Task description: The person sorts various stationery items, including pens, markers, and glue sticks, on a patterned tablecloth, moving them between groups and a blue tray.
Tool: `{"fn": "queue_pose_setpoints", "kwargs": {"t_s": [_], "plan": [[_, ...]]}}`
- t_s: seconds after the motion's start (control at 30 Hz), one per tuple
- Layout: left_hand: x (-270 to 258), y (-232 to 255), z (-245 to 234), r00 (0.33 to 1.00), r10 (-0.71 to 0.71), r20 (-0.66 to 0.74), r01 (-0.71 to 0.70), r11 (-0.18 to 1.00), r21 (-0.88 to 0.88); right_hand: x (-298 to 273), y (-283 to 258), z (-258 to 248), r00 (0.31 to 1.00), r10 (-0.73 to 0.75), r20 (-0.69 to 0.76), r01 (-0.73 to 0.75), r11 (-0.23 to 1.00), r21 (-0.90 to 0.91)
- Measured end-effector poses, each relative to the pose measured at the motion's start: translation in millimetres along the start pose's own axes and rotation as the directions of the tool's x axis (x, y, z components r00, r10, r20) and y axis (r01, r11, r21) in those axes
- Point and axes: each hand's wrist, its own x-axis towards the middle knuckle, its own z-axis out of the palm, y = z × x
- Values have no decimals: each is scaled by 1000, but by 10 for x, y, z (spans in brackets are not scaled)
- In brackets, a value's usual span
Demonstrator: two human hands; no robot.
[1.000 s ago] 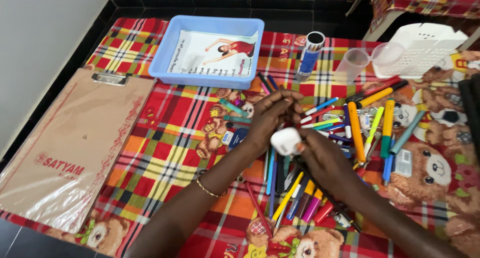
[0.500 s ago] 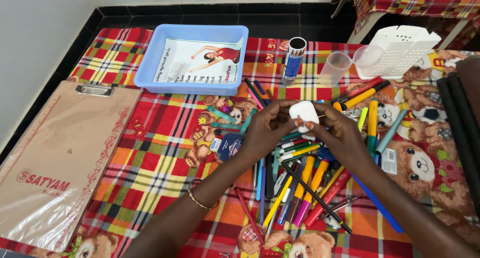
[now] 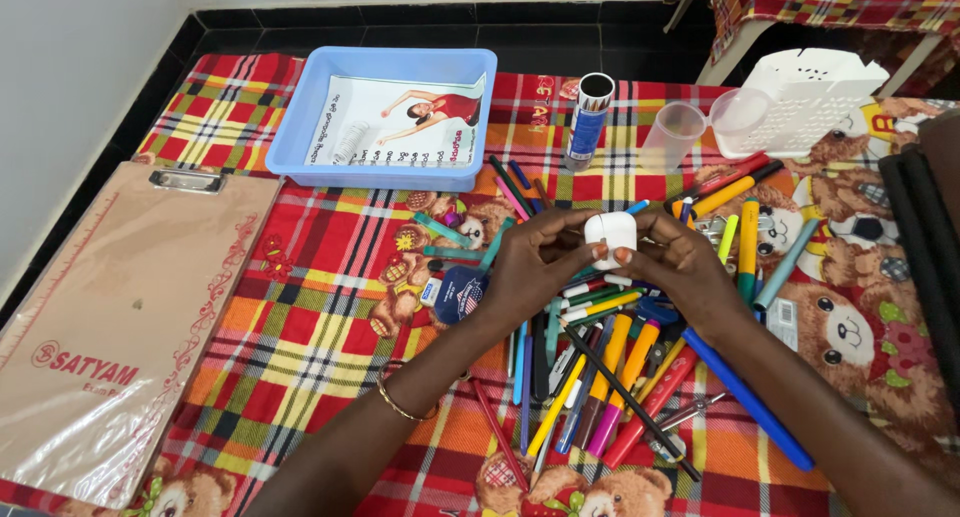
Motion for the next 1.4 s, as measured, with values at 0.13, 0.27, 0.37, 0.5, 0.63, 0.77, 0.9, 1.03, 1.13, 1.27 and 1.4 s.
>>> {"fn": "queue_pose_setpoints", "kwargs": {"t_s": [0.13,0.27,0.37,0.5,0.63,0.77,0.9,1.03,1.13,1.27,1.4], "plan": [[1,21,-7,1000,9,-2,-9,999,-36,2,10,3,1000,-18,-4,18,1000,23],[-8,88,-3,998,60,-1,-60,998,-17,5,27,-3,999,-47,-5,47,999,13],[-42,186,-24,984,177,24,-178,977,119,5,34,-17,996,-86,3,86,996,-25],[-82,283,-49,884,456,103,-463,818,342,-6,22,-22,994,-99,50,100,995,-23],[-75,321,-56,885,456,95,-457,810,367,5,-3,-25,994,-79,72,81,996,-27],[-81,348,-49,888,454,75,-444,802,399,12,1,-47,992,-100,72,98,995,37],[-102,345,-32,883,462,84,-450,781,433,-3,-2,-58,994,-75,75,67,992,104],[-116,325,-44,907,418,45,-401,827,395,-1,-31,-15,971,-200,133,187,977,101],[-103,303,-35,913,405,46,-391,839,378,-17,-75,26,975,-194,109,186,979,78],[-62,283,-6,940,339,26,-335,912,237,-19,-100,68,963,-243,118,239,970,51],[-75,287,7,965,254,59,-257,965,42,-26,-75,91,955,-265,131,258,964,68]]}}
